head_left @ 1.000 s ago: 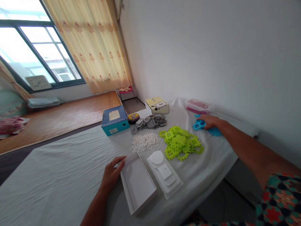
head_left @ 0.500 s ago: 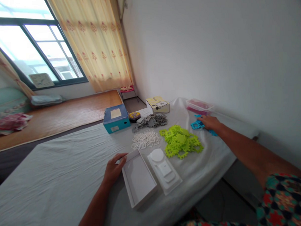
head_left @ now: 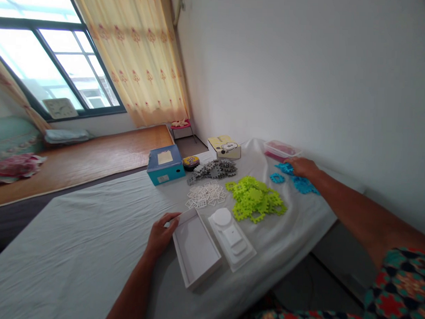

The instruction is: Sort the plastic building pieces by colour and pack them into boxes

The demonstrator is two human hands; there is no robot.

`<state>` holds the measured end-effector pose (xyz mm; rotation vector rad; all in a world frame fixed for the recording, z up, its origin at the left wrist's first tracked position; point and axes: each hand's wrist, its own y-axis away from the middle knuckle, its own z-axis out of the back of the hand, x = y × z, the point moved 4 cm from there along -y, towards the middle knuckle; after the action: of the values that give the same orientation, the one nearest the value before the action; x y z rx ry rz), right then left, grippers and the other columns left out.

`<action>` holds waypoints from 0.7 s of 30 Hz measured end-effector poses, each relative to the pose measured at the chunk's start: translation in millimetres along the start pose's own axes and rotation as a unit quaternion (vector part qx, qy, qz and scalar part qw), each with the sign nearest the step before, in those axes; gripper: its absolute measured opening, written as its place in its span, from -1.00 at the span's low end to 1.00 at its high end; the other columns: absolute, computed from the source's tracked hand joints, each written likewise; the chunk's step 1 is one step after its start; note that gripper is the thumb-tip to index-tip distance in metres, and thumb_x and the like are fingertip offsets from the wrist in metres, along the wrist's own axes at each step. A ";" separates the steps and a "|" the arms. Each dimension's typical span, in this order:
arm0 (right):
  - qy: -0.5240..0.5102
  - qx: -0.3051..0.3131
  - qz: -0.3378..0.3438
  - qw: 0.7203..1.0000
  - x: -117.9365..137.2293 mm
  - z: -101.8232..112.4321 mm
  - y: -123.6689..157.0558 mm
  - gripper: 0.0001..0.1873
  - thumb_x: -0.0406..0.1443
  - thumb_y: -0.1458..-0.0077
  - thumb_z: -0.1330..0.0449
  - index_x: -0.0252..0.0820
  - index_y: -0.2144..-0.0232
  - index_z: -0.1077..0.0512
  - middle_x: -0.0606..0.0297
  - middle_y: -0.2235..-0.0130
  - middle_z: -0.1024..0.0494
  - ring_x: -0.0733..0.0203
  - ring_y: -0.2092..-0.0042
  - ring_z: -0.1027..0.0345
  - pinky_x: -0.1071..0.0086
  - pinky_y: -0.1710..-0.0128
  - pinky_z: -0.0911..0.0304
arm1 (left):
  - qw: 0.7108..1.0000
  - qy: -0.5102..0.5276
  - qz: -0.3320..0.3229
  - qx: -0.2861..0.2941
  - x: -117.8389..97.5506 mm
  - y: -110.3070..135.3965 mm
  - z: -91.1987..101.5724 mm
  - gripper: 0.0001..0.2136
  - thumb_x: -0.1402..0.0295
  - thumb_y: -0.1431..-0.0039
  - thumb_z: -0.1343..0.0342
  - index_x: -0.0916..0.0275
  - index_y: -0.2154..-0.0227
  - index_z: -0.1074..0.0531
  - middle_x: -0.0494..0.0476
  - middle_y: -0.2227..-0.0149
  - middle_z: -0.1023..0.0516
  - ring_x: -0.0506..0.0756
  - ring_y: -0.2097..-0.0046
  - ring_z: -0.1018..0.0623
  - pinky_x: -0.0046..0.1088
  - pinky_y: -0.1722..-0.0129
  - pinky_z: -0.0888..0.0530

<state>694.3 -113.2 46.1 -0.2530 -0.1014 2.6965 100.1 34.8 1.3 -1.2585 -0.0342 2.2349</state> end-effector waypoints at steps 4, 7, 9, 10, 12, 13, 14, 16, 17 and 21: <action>0.004 -0.012 -0.009 1.000 -8.6 2.3 2.7 -0.39 -0.35 0.04 -0.11 -0.01 -0.13 -0.33 0.13 -0.11 -0.41 -0.02 0.01 -0.36 0.28 0.18 -0.24 | 1.000 -0.003 0.000 0.005 -0.5 0.4 -0.3 -0.69 0.12 -0.10 -0.08 0.22 0.27 -0.57 0.12 0.22 -0.62 0.17 0.12 -0.56 -0.33 0.08 -0.45; 0.000 -0.024 -0.027 0.999 -14.9 5.9 3.4 -0.37 -0.35 0.04 -0.11 -0.02 -0.14 -0.32 0.12 -0.10 -0.42 -0.02 0.03 -0.37 0.28 0.19 -0.25 | 1.000 -0.002 -0.002 0.005 -0.6 0.4 -0.4 -0.68 0.11 -0.10 -0.08 0.22 0.27 -0.57 0.12 0.22 -0.62 0.17 0.13 -0.56 -0.33 0.08 -0.46; -0.010 -0.033 -0.037 0.999 -17.4 12.1 3.8 -0.37 -0.33 0.05 -0.12 -0.03 -0.14 -0.33 0.11 -0.09 -0.43 -0.01 0.05 -0.39 0.28 0.20 -0.26 | 1.000 -0.003 -0.004 0.003 -0.7 0.2 -0.3 -0.68 0.11 -0.09 -0.09 0.22 0.26 -0.58 0.12 0.22 -0.62 0.17 0.14 -0.56 -0.33 0.09 -0.46; -0.017 -0.038 -0.042 0.998 -18.0 16.8 4.2 -0.37 -0.31 0.05 -0.13 -0.04 -0.14 -0.33 0.10 -0.08 -0.44 -0.02 0.06 -0.39 0.27 0.20 -0.27 | 1.000 -0.004 -0.005 0.002 -0.9 0.2 -0.2 -0.68 0.11 -0.09 -0.09 0.22 0.26 -0.58 0.12 0.23 -0.62 0.17 0.14 -0.56 -0.33 0.09 -0.46; -0.035 -0.055 -0.049 0.997 -16.9 30.1 6.1 -0.40 -0.25 0.04 -0.16 -0.05 -0.12 -0.35 0.09 -0.04 -0.46 -0.04 0.09 -0.41 0.26 0.21 -0.28 | 1.000 -0.004 -0.008 0.003 -1.9 0.1 -0.1 -0.68 0.12 -0.09 -0.08 0.21 0.27 -0.58 0.12 0.24 -0.62 0.16 0.15 -0.56 -0.33 0.10 -0.46; -0.046 -0.067 -0.051 0.995 -14.8 38.6 7.6 -0.41 -0.22 0.04 -0.17 -0.05 -0.11 -0.37 0.08 -0.02 -0.48 -0.05 0.11 -0.42 0.25 0.21 -0.29 | 1.000 -0.004 -0.009 0.004 -2.5 0.1 0.0 -0.69 0.12 -0.09 -0.08 0.21 0.28 -0.58 0.12 0.25 -0.62 0.16 0.15 -0.56 -0.33 0.10 -0.46; -0.058 -0.082 -0.051 0.994 -11.3 48.4 9.6 -0.42 -0.18 0.05 -0.18 -0.06 -0.09 -0.38 0.08 0.01 -0.49 -0.05 0.13 -0.43 0.24 0.22 -0.30 | 1.000 -0.004 -0.011 0.004 -3.3 0.1 0.1 -0.69 0.12 -0.09 -0.08 0.21 0.28 -0.58 0.12 0.25 -0.62 0.16 0.16 -0.56 -0.33 0.09 -0.46; -0.085 -0.119 -0.038 0.989 2.0 71.1 15.1 -0.42 -0.16 0.06 -0.19 -0.08 -0.07 -0.40 0.09 0.04 -0.51 -0.04 0.14 -0.44 0.23 0.20 -0.31 | 1.000 -0.005 -0.014 0.003 -4.4 0.2 0.4 -0.70 0.13 -0.09 -0.07 0.21 0.29 -0.57 0.12 0.24 -0.62 0.16 0.15 -0.56 -0.33 0.10 -0.46; -0.102 -0.137 -0.022 0.985 12.7 83.3 18.6 -0.42 -0.18 0.07 -0.19 -0.09 -0.07 -0.40 0.10 0.05 -0.52 -0.03 0.14 -0.44 0.23 0.18 -0.31 | 1.000 -0.008 -0.014 0.003 -5.0 0.3 0.5 -0.70 0.13 -0.10 -0.07 0.21 0.29 -0.57 0.12 0.24 -0.62 0.16 0.15 -0.56 -0.33 0.10 -0.46; -0.231 -0.182 0.073 0.953 85.2 129.7 39.6 -0.45 -0.25 0.06 -0.19 -0.05 -0.06 -0.39 0.22 0.08 -0.54 0.06 0.17 -0.45 0.24 0.13 -0.33 | 1.000 -0.019 -0.014 0.002 -8.4 2.7 -0.3 -0.71 0.17 -0.11 -0.04 0.21 0.29 -0.57 0.11 0.26 -0.62 0.14 0.17 -0.56 -0.34 0.12 -0.46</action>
<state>577.1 -117.2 155.1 0.2821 -0.7489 2.8142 102.5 28.4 6.9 -1.2060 -0.0619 2.2345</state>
